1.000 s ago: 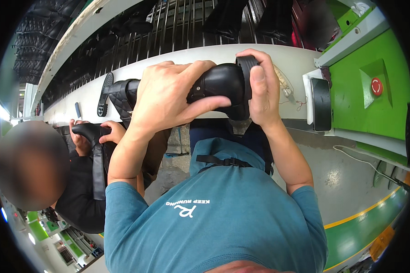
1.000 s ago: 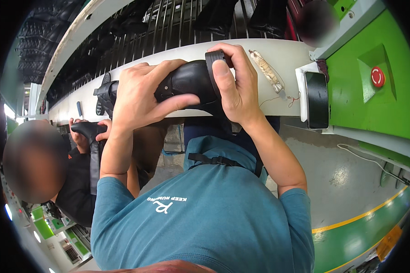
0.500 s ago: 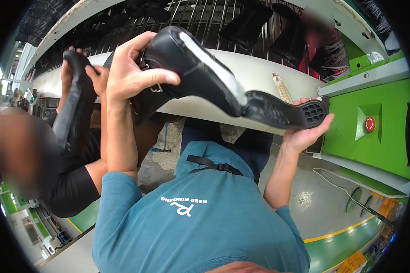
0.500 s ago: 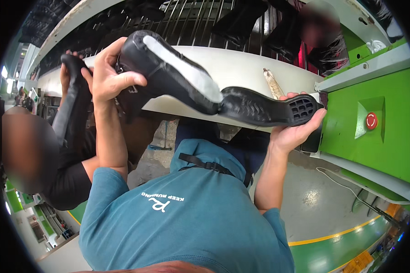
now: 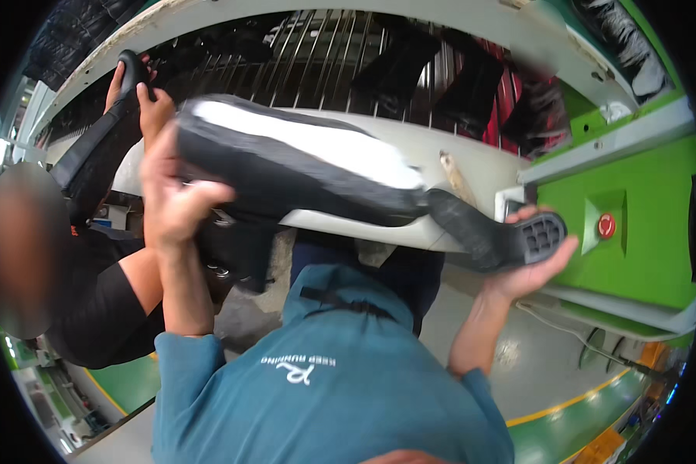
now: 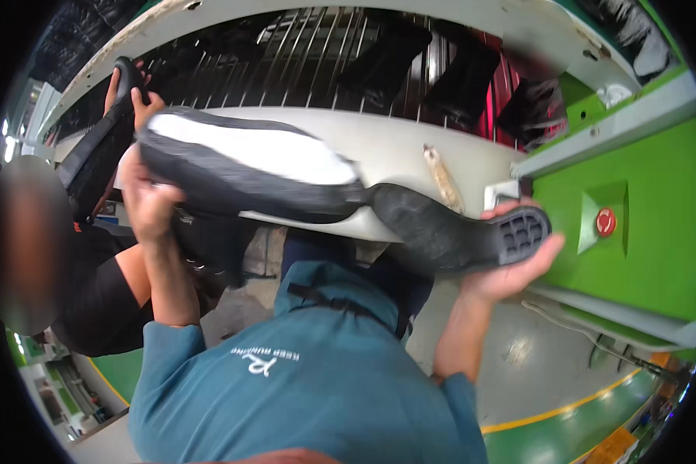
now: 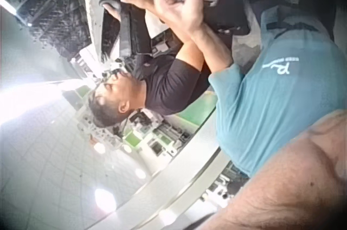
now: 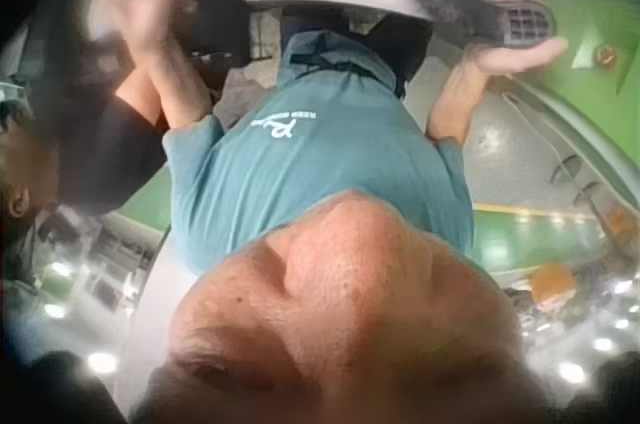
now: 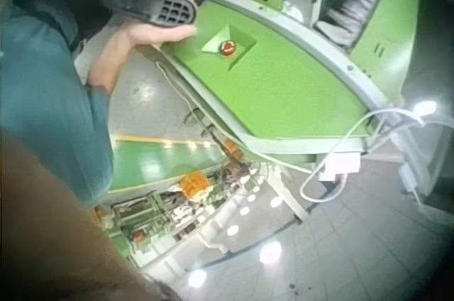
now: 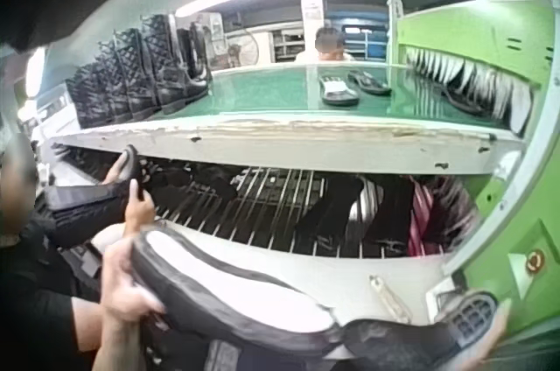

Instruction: Fitting and inspecting soles on black leather boots on a factory assembly line.

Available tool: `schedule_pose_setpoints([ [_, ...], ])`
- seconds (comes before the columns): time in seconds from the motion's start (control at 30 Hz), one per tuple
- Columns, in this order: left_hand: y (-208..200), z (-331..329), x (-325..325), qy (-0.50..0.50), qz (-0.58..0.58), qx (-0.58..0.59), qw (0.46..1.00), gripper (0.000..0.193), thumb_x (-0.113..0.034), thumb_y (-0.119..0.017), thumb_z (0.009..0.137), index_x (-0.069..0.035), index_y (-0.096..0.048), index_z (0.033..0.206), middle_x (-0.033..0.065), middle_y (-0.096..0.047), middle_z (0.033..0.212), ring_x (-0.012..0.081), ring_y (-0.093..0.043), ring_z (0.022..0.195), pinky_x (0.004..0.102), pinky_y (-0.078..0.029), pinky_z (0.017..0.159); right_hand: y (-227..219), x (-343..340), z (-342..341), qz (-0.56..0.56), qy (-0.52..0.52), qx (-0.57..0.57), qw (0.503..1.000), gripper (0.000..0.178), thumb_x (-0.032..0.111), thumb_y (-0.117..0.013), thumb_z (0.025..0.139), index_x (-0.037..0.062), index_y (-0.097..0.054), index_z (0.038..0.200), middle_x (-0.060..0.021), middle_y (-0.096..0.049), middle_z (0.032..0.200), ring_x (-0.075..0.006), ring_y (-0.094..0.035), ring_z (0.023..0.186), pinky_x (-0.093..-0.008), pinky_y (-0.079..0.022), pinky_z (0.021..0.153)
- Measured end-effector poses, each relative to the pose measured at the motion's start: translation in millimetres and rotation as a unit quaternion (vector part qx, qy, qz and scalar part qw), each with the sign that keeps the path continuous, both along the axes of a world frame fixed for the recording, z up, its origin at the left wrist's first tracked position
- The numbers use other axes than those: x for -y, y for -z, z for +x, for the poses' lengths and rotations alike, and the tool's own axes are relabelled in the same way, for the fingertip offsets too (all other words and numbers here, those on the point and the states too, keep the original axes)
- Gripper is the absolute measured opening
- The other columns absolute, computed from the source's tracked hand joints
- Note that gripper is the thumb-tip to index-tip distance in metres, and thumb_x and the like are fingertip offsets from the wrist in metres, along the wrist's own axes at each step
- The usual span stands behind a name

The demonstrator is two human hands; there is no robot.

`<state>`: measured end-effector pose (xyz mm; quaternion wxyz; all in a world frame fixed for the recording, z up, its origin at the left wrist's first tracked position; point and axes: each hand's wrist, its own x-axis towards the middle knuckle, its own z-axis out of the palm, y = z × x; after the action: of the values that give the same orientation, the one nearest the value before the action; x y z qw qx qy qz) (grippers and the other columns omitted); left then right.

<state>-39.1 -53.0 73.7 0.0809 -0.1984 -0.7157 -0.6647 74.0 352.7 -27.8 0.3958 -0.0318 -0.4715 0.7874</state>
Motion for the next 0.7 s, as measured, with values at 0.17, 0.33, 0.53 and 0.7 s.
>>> schedule_pose_setpoints([
  [0.17,-18.3,-12.1,7.2,-0.056,-0.254,-0.262,0.929,0.096,-0.047,-0.111,0.056,0.008,-0.074,0.125,0.0088,-0.078,0.117,0.021,-0.075,0.117,0.045,-0.056,0.116,2.8,-37.0,-25.1,-0.132,0.145,0.088,0.977,0.055,0.054,-0.046,0.118,0.0035,-0.067,0.116,-0.0137,-0.075,0.098,-0.0257,-0.072,0.088,-0.0401,-0.06,0.085],
  [0.33,-61.2,-13.5,35.6,-0.225,0.037,-0.265,0.937,0.06,-0.006,-0.094,0.083,0.006,-0.07,0.136,0.0121,-0.08,0.12,0.0225,-0.076,0.11,0.0341,-0.058,0.103,15.7,21.3,2.6,-0.011,0.098,0.085,0.991,0.073,0.067,-0.039,0.116,-0.0012,-0.064,0.129,-0.0171,-0.072,0.109,-0.0262,-0.073,0.094,-0.0401,-0.061,0.087],
  [0.53,-118.4,9.9,-36.5,-0.159,-0.506,-0.462,0.711,0.062,0.007,-0.091,0.061,-0.011,-0.085,0.12,0.0053,-0.084,0.111,0.0225,-0.079,0.109,0.0485,-0.047,0.126,-11.0,42.5,-24.6,0.18,0.065,-0.034,0.981,0.082,0.07,-0.045,0.115,-0.0071,-0.048,0.143,-0.0263,-0.072,0.118,-0.032,-0.076,0.1,-0.0451,-0.064,0.094],
  [0.7,59.9,-13.2,-74.4,0.065,-0.53,-0.348,0.77,0.018,-0.005,-0.069,0.083,-0.009,-0.081,0.096,0.0052,-0.075,0.098,0.0252,-0.073,0.115,0.0563,-0.041,0.129,19.0,52.3,-30.9,0.127,0.022,-0.055,0.99,0.063,0.03,-0.083,0.105,0.0006,-0.043,0.144,-0.0268,-0.065,0.14,-0.037,-0.069,0.132,-0.0493,-0.056,0.115],
])
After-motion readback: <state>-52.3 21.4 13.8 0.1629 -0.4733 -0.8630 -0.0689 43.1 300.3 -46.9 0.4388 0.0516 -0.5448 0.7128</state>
